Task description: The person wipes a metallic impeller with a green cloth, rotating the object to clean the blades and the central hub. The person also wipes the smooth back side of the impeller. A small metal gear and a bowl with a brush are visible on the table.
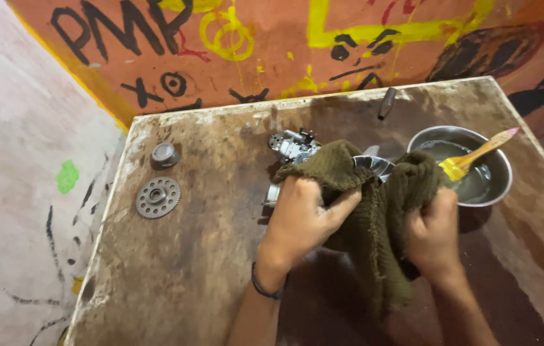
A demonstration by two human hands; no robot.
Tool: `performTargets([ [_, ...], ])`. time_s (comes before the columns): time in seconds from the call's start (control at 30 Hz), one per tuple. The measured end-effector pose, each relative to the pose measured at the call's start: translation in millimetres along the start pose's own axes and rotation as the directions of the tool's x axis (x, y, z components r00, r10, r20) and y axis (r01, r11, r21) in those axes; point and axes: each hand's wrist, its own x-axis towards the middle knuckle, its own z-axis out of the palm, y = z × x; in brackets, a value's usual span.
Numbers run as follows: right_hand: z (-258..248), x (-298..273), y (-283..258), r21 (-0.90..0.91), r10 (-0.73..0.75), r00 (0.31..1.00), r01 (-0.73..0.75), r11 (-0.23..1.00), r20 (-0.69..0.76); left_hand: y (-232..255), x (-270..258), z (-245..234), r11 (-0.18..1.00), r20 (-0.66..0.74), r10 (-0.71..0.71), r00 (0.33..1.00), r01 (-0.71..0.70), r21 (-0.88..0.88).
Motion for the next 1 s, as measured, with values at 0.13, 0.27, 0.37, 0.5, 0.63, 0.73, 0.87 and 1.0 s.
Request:
performTargets([
  [0.13, -5, 11, -21, -0.089, 0.016, 1.000, -0.015, 0.996, 0.004, 0, 5, -9, 0.999, 0.066, 0.035, 0.997, -0.034, -0.020],
  [0.27, -4, 12, -28, -0.312, 0.041, 0.999, -0.047, 0.949, -0.024, -3, 6, -1, 0.983, 0.152, -0.140, 0.978, 0.119, 0.137],
  [0.37, -3, 12, -23, -0.382, -0.015, 0.999, -0.001, 0.924, -0.038, -6, 5, 5, 0.954, 0.108, -0.192, 0.975, 0.160, 0.253],
  [0.5, -6, 13, -18, -0.498, -0.050, 0.999, 0.048, 0.866, 0.008, -6, 6, 18, 0.943, 0.028, -0.146, 0.989, 0.130, 0.306],
  [0.63, -5, 14, -40, -0.446, 0.030, 0.999, -0.034, 0.894, -0.016, -9, 4, 25, 0.975, -0.019, -0.054, 0.998, 0.057, 0.215],
  [0.73, -10, 16, -39, -0.461, 0.069, 0.995, -0.094, 0.882, -0.070, -8, 4, 25, 0.987, 0.076, -0.029, 0.997, 0.017, 0.161],
  [0.87, -11, 15, -31, -0.419, 0.008, 0.995, -0.049, 0.907, -0.101, -17, 1, 27, 0.991, 0.077, 0.015, 0.997, -0.026, 0.134],
  [1.0, 2, 6, -30, -0.062, -0.015, 0.992, 0.007, 0.998, -0.127, -19, 0, 31, 0.989, -0.067, 0.010, 0.998, 0.000, 0.149],
])
